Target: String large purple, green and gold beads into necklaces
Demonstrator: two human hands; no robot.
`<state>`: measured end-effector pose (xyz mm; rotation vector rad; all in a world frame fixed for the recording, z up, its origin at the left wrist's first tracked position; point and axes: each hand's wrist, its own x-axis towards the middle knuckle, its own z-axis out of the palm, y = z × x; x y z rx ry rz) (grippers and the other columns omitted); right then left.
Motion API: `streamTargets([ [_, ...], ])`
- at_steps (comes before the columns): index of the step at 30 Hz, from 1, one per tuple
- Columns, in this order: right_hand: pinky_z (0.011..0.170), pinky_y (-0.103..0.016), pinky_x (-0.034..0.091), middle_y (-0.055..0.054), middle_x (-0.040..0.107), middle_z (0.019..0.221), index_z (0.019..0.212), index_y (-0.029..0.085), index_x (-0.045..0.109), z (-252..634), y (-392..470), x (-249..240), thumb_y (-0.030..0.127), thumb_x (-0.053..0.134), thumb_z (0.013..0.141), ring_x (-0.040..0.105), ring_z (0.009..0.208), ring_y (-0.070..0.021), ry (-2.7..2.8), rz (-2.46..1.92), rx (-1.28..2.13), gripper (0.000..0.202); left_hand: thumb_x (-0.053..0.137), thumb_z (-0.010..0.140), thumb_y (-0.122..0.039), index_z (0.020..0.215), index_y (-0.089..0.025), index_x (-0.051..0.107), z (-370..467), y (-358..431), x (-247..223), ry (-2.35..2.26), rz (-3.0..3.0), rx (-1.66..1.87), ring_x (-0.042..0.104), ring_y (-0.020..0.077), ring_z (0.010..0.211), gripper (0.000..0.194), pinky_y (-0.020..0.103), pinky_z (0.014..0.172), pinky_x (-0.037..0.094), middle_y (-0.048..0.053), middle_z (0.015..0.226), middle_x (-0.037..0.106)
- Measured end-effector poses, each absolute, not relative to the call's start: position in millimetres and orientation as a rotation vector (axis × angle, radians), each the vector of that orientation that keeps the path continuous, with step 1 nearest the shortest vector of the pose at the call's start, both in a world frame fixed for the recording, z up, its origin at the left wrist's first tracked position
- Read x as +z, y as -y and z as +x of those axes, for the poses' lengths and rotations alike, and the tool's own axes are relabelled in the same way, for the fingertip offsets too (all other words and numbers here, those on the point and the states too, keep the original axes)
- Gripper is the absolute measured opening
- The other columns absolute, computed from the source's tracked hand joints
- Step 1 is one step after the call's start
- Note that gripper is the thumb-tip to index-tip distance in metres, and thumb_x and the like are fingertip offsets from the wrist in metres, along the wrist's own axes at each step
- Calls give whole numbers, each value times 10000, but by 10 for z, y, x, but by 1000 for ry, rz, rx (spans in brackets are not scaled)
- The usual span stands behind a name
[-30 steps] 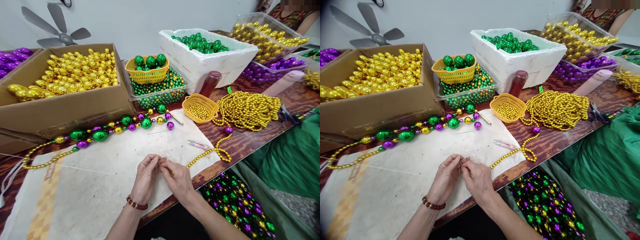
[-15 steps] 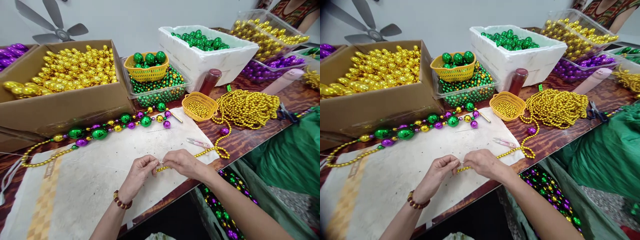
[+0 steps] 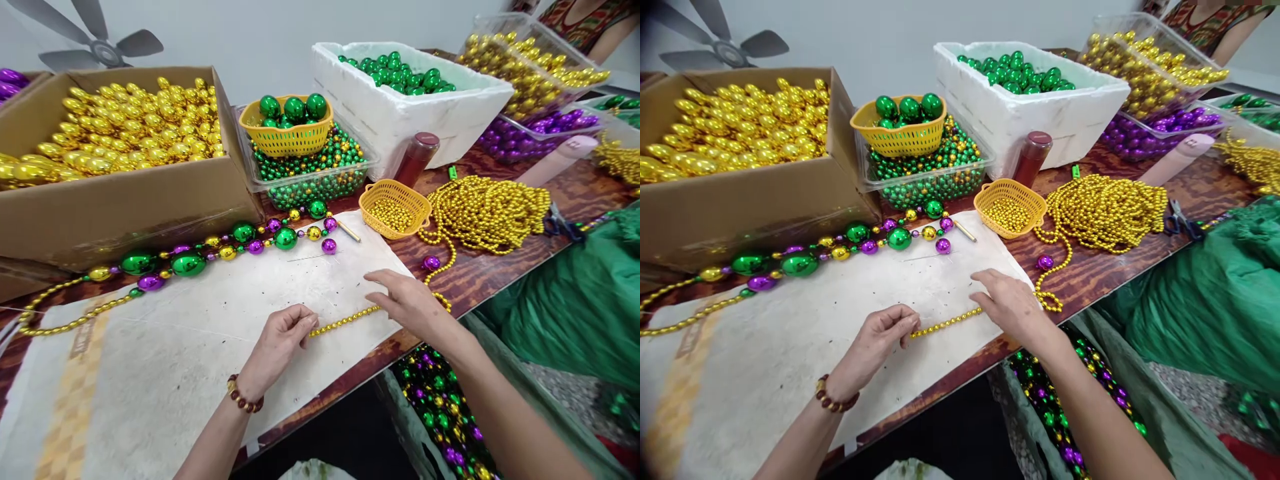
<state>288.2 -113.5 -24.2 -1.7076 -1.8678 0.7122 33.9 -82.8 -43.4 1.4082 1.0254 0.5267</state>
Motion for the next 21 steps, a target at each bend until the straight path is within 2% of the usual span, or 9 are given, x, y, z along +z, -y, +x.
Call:
streamTargets([
  [3, 561, -232, 460, -28, 695, 937, 1148, 240, 652, 2576, 1150, -251, 276, 514, 915, 601, 562, -113, 1702, -1483, 1044, 274, 516, 902, -370, 715, -180, 591, 366, 818, -417, -1002, 1433, 499, 430, 121, 587, 278, 238, 577, 349, -19, 612, 474],
  [7, 559, -194, 444, 25, 593, 642, 842, 196, 702, 2333, 1177, -346, 252, 536, 890, 562, 604, -112, 1556, -1331, 1322, 181, 525, 897, -379, 754, -179, 636, 343, 775, -382, -1015, 1475, 514, 448, 130, 598, 270, 248, 582, 351, -8, 618, 504],
  [12, 469, -181, 435, 54, 490, 563, 802, 168, 639, 2404, 1223, -439, 333, 539, 880, 459, 476, -79, 1266, -1154, 1776, 209, 555, 879, -374, 745, -173, 657, 336, 742, -373, -1014, 1435, 583, 490, 148, 633, 263, 266, 633, 376, 11, 627, 548],
  [14, 448, -184, 445, 50, 509, 574, 815, 168, 624, 2428, 1223, -472, 352, 533, 880, 480, 467, -83, 1206, -1168, 1781, 215, 560, 876, -372, 736, -175, 657, 343, 741, -378, -1014, 1418, 592, 488, 145, 629, 261, 263, 633, 373, 5, 615, 540],
  [16, 429, -180, 442, 44, 533, 575, 877, 172, 638, 2432, 1210, -494, 353, 537, 878, 522, 477, -96, 1211, -1318, 1610, 208, 564, 872, -369, 738, -179, 664, 343, 738, -377, -1015, 1415, 579, 485, 142, 623, 254, 260, 626, 371, 1, 603, 538],
  [19, 415, -170, 422, 54, 533, 538, 1060, 190, 651, 2392, 1179, -482, 335, 538, 883, 523, 452, -96, 1212, -1470, 1309, 256, 575, 862, -367, 739, -183, 674, 337, 734, -366, -1025, 1433, 538, 481, 138, 610, 244, 258, 609, 372, 4, 604, 554],
  [21, 415, -176, 423, 42, 603, 633, 1181, 223, 613, 2329, 1163, -460, 325, 560, 871, 509, 431, -80, 1200, -1389, 1365, 331, 580, 859, -364, 746, -184, 682, 341, 733, -355, -1015, 1445, 522, 477, 138, 604, 236, 257, 594, 373, 8, 616, 561],
])
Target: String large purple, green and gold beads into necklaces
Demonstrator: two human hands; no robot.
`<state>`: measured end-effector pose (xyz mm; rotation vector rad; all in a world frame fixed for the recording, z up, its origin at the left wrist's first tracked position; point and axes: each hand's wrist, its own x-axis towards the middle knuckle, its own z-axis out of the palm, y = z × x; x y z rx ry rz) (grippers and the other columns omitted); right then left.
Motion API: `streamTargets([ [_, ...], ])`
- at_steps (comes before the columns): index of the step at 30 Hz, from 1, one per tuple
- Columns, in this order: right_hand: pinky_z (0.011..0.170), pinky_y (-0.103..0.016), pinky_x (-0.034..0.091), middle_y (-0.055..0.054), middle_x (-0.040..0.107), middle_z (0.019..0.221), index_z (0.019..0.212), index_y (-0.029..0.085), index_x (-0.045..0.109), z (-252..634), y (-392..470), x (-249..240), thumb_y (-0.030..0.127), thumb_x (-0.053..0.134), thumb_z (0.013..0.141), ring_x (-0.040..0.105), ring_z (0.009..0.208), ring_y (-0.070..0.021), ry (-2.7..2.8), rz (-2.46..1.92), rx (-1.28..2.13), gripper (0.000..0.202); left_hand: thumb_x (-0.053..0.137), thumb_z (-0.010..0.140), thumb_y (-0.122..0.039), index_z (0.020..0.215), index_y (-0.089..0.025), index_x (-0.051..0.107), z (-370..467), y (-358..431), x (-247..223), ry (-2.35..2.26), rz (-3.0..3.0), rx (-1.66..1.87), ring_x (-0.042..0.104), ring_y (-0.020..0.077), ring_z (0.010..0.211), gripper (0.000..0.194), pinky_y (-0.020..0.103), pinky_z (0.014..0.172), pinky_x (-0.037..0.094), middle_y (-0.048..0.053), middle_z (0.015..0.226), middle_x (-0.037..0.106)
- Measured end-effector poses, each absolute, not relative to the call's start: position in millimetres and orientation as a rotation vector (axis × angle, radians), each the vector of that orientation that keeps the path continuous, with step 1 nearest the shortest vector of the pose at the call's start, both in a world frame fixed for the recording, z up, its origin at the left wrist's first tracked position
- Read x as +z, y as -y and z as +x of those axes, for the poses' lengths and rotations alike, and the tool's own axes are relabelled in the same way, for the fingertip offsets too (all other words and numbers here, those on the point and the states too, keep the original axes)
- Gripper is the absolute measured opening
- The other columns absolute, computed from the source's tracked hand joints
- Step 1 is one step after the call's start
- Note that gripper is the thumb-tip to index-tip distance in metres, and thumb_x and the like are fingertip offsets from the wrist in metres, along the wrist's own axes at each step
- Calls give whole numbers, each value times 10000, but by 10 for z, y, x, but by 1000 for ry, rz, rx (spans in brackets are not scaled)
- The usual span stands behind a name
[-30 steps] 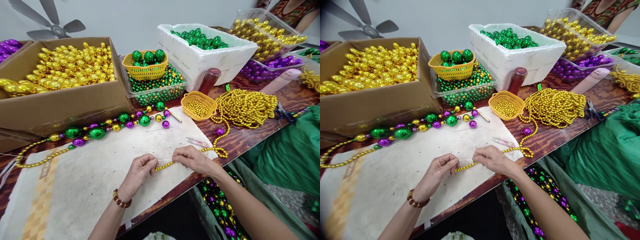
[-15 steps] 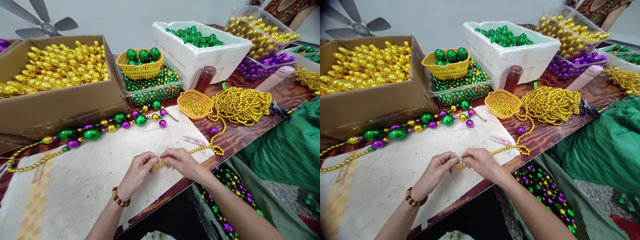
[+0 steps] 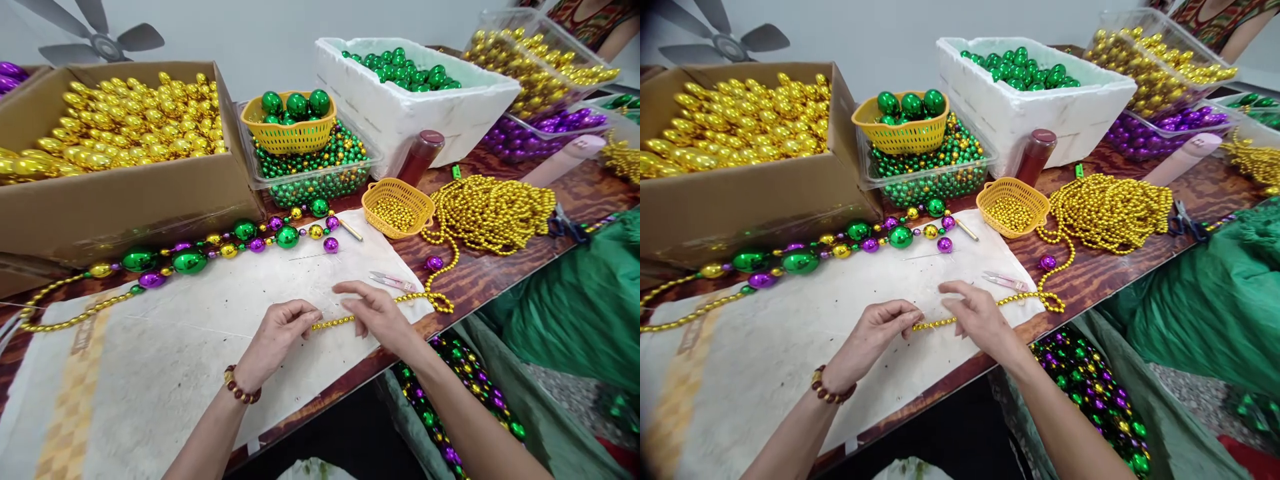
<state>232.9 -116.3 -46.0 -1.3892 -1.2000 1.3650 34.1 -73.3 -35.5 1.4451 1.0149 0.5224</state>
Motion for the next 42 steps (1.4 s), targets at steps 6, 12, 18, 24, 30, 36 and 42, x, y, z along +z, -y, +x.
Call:
streamTargets([
  [6, 516, -178, 456, 33, 577, 654, 858, 177, 669, 2193, 1208, -488, 312, 575, 868, 536, 526, -78, 1256, -1241, 1565, 164, 611, 837, -347, 821, -190, 709, 333, 712, -338, -1053, 1399, 606, 476, 127, 584, 186, 242, 562, 376, 5, 646, 575],
  [12, 479, -168, 417, 36, 520, 652, 942, 202, 697, 2278, 1317, -503, 300, 479, 939, 512, 519, -79, 1547, -1271, 1444, 238, 621, 845, -338, 853, -189, 652, 328, 683, -379, -1053, 1320, 721, 471, 101, 577, 152, 223, 566, 397, -16, 658, 558],
  [18, 515, -213, 476, -61, 620, 1117, 1120, 217, 634, 2299, 1255, -457, 286, 481, 939, 560, 509, -69, 1488, -1512, 983, 247, 588, 874, -339, 923, -193, 612, 360, 717, -398, -1030, 1327, 704, 467, 103, 572, 156, 227, 587, 395, -35, 593, 522],
  [24, 584, -214, 481, -1, 667, 891, 1061, 249, 674, 2125, 1198, -376, 271, 543, 910, 578, 575, -96, 1583, -1328, 1148, 202, 596, 869, -333, 903, -205, 552, 392, 735, -326, -1033, 1293, 751, 465, 103, 555, 140, 220, 562, 394, -54, 574, 502],
  [30, 456, -193, 409, 51, 482, 560, 889, 172, 674, 2143, 1259, -461, 328, 538, 916, 465, 460, -81, 1089, -1060, 1697, 209, 629, 849, -312, 836, -182, 584, 396, 721, -368, -1074, 1269, 844, 488, 99, 557, 138, 222, 579, 406, -44, 580, 533],
  [36, 455, -196, 402, 54, 412, 606, 1048, 145, 672, 2044, 1210, -467, 211, 531, 903, 421, 485, -66, 479, -635, 1742, 212, 633, 853, -278, 882, -177, 671, 438, 817, -520, -963, 1130, 887, 587, 146, 783, 111, 263, 756, 454, 16, 779, 644],
  [42, 516, -250, 448, 54, 461, 585, 1361, 237, 513, 1928, 1184, -584, 201, 471, 927, 456, 494, -98, 900, -852, 1644, 438, 638, 847, -278, 963, -188, 711, 435, 886, -554, -1040, 1150, 915, 581, 151, 807, 164, 276, 795, 452, 25, 838, 672],
])
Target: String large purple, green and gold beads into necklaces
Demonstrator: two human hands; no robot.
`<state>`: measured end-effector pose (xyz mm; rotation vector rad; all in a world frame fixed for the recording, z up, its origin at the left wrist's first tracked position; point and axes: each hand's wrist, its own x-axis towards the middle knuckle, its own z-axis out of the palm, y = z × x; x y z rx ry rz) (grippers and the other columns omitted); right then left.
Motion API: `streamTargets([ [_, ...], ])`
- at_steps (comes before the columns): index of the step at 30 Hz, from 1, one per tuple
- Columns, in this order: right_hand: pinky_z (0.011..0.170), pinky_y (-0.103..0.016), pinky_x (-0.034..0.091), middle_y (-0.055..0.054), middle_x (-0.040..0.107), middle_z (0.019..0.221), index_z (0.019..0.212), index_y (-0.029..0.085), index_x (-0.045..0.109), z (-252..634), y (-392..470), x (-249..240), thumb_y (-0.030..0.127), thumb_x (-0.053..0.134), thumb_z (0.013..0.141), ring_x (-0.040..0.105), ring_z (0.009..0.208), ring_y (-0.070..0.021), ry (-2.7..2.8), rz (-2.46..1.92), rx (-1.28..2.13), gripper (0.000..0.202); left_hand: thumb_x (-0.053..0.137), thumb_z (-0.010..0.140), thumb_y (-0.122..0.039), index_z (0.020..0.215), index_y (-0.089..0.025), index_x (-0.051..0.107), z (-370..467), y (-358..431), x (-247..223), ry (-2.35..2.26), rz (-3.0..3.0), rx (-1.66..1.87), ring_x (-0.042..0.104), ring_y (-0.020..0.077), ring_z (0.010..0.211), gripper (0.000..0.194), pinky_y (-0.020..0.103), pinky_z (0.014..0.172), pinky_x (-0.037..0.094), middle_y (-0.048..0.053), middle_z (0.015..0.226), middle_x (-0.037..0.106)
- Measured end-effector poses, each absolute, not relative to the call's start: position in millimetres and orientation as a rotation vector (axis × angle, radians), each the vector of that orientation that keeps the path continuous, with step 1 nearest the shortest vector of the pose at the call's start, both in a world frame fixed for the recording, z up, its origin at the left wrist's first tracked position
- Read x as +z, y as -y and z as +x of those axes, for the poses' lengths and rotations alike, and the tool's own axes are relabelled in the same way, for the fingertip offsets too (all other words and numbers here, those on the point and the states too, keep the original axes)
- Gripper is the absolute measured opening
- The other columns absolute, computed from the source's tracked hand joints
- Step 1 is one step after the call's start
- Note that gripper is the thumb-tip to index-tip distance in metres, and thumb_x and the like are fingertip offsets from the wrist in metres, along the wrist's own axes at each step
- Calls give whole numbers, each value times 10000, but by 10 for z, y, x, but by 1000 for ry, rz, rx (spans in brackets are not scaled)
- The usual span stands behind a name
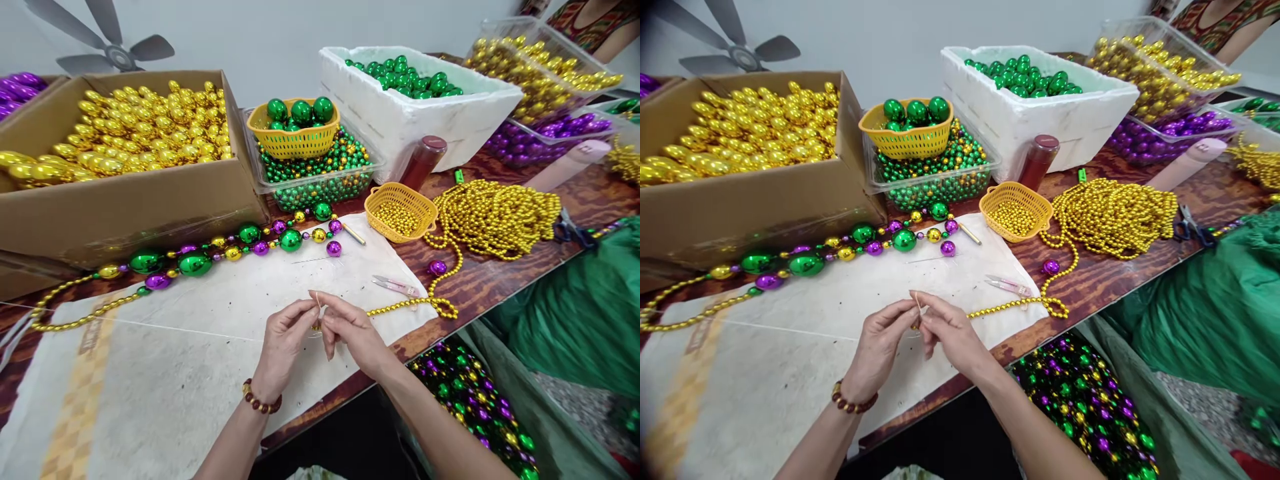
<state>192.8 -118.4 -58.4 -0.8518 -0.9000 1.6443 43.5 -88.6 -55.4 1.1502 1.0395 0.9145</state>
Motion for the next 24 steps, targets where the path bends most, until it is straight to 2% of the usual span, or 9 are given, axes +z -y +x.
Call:
streamTargets([
  [3, 543, -243, 437, 57, 442, 574, 1403, 257, 465, 1947, 1196, -594, 209, 404, 961, 445, 514, -103, 1255, -1057, 1426, 449, 650, 833, -277, 980, -203, 708, 451, 893, -521, -1026, 1181, 895, 563, 143, 794, 175, 266, 761, 453, 14, 857, 646],
  [5, 584, -250, 448, 41, 500, 618, 1428, 259, 423, 1975, 1202, -561, 202, 374, 974, 492, 557, -113, 1502, -1173, 1247, 461, 651, 827, -282, 968, -200, 707, 464, 890, -501, -1022, 1198, 883, 557, 148, 797, 173, 268, 742, 453, 17, 868, 633],
  [8, 696, -285, 469, -32, 657, 869, 1440, 226, 368, 2018, 1186, -483, 167, 374, 971, 608, 752, -159, 1860, -1326, 925, 472, 625, 841, -305, 880, -191, 705, 472, 878, -479, -1105, 1270, 903, 511, 129, 714, 144, 248, 674, 421, -2, 757, 593],
  [10, 717, -303, 463, -69, 679, 975, 1355, 193, 430, 2041, 1151, -433, 143, 397, 958, 634, 860, -201, 2064, -1464, 712, 401, 589, 863, -327, 818, -191, 685, 470, 868, -461, -1157, 1348, 875, 464, 118, 648, 172, 241, 630, 388, -24, 660, 535],
  [13, 632, -292, 443, -67, 682, 876, 1109, 167, 531, 2057, 1072, -380, 130, 425, 945, 641, 808, -226, 2274, -1644, 497, 200, 527, 890, -320, 752, -192, 634, 467, 854, -421, -1224, 1486, 789, 444, 119, 631, 217, 245, 606, 351, -32, 631, 502],
  [16, 612, -279, 439, -64, 657, 884, 1002, 170, 543, 2057, 997, -355, 108, 420, 944, 614, 814, -217, 2352, -1637, 415, 150, 503, 889, -279, 725, -193, 591, 464, 837, -381, -1321, 1605, 733, 421, 115, 614, 205, 248, 581, 315, -39, 632, 487],
  [20, 697, -293, 474, -84, 604, 967, 942, 157, 575, 2084, 936, -367, 37, 429, 904, 561, 908, -215, 2379, -1531, 335, 193, 521, 881, -279, 689, -187, 534, 436, 801, -377, -1308, 1649, 659, 379, 105, 591, 214, 249, 563, 287, -50, 615, 437],
  [24, 847, -340, 477, -123, 559, 1098, 1031, 130, 611, 2120, 925, -424, 34, 436, 890, 516, 1034, -221, 2252, -1364, 476, 244, 535, 890, -337, 755, -181, 575, 398, 783, -439, -1185, 1404, 749, 448, 115, 658, 210, 239, 631, 360, -34, 668, 502],
])
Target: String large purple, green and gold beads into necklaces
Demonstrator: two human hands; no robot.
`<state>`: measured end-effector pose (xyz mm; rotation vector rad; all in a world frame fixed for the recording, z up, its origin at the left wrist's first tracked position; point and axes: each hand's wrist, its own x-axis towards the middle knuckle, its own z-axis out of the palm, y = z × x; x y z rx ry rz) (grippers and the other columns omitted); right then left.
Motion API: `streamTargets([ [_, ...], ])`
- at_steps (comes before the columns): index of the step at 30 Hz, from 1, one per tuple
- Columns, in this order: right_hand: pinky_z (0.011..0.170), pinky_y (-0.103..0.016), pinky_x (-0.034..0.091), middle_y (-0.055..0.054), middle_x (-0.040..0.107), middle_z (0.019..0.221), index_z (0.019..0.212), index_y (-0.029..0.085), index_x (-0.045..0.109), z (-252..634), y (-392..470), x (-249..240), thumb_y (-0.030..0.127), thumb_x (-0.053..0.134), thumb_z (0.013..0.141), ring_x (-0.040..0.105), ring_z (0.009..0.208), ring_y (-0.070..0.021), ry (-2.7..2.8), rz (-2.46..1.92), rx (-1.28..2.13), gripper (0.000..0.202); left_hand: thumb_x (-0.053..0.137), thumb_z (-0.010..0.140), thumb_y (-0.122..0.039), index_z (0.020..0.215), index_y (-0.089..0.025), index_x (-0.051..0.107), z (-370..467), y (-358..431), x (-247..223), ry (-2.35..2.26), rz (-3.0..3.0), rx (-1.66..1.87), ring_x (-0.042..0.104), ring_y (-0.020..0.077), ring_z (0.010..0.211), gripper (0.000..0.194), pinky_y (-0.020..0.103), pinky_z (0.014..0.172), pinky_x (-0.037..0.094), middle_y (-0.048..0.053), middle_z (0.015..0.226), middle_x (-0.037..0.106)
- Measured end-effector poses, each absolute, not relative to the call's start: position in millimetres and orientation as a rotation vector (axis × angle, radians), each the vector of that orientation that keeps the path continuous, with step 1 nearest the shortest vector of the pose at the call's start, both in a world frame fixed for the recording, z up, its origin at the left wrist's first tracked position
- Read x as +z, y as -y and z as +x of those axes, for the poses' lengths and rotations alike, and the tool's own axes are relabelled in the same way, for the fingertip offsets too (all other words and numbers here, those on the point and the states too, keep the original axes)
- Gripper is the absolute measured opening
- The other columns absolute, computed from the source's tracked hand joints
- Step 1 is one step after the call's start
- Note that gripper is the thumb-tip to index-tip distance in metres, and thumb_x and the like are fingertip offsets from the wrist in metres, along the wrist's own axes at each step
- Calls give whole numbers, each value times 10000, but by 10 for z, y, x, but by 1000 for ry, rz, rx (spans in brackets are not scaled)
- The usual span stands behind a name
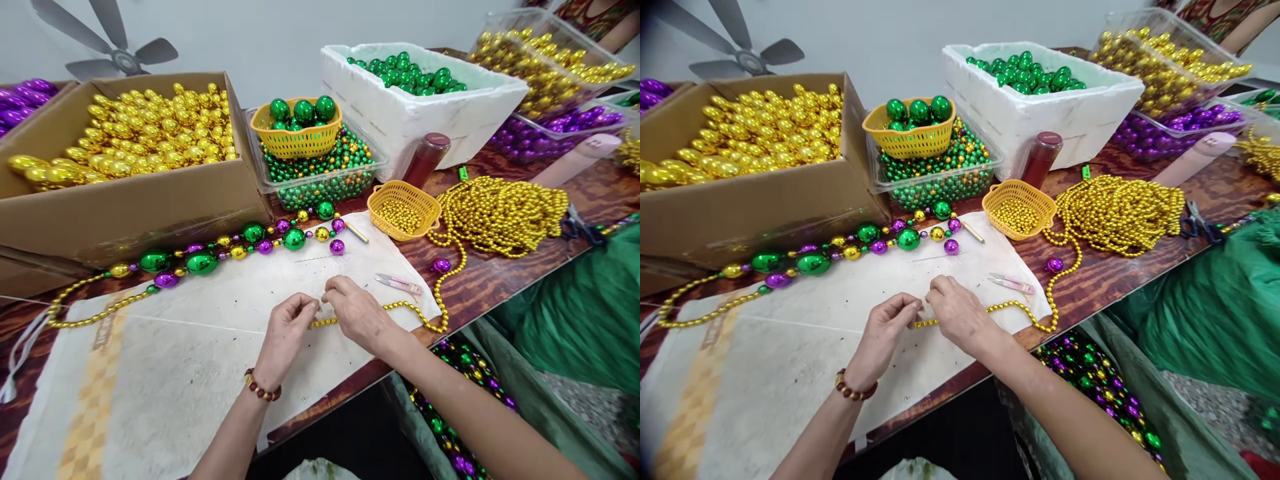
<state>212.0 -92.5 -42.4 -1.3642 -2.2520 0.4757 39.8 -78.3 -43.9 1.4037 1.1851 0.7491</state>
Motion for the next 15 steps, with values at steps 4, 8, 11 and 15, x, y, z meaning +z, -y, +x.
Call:
streamTargets([
  [4, 942, -344, 437, -100, 577, 1121, 1042, 160, 659, 2044, 935, -511, 151, 474, 932, 526, 1095, -195, 1767, -1204, 860, 216, 566, 882, -337, 801, -175, 618, 411, 835, -493, -1097, 1268, 842, 474, 119, 687, 189, 238, 668, 391, -20, 698, 547],
  [8, 829, -309, 470, -49, 615, 993, 815, 178, 687, 1883, 951, -580, 224, 612, 853, 597, 919, -174, 1087, -1136, 1212, 95, 591, 870, -328, 777, -169, 634, 465, 917, -506, -1119, 1238, 889, 470, 118, 671, 189, 236, 653, 384, -16, 668, 542],
  [11, 894, -298, 431, -34, 594, 1012, 770, 182, 666, 1812, 1001, -576, 217, 643, 824, 573, 984, -171, 949, -1114, 1202, 68, 572, 880, -325, 746, -165, 620, 500, 947, -488, -1109, 1112, 949, 462, 116, 653, 214, 241, 651, 378, -15, 639, 523],
  [15, 1002, -321, 359, -37, 554, 1099, 855, 201, 618, 1833, 1051, -509, 245, 572, 887, 512, 1126, -179, 1072, -1097, 1150, 71, 566, 884, -313, 746, -163, 603, 535, 947, -445, -989, 898, 1017, 446, 108, 636, 207, 245, 653, 379, -23, 615, 476],
])
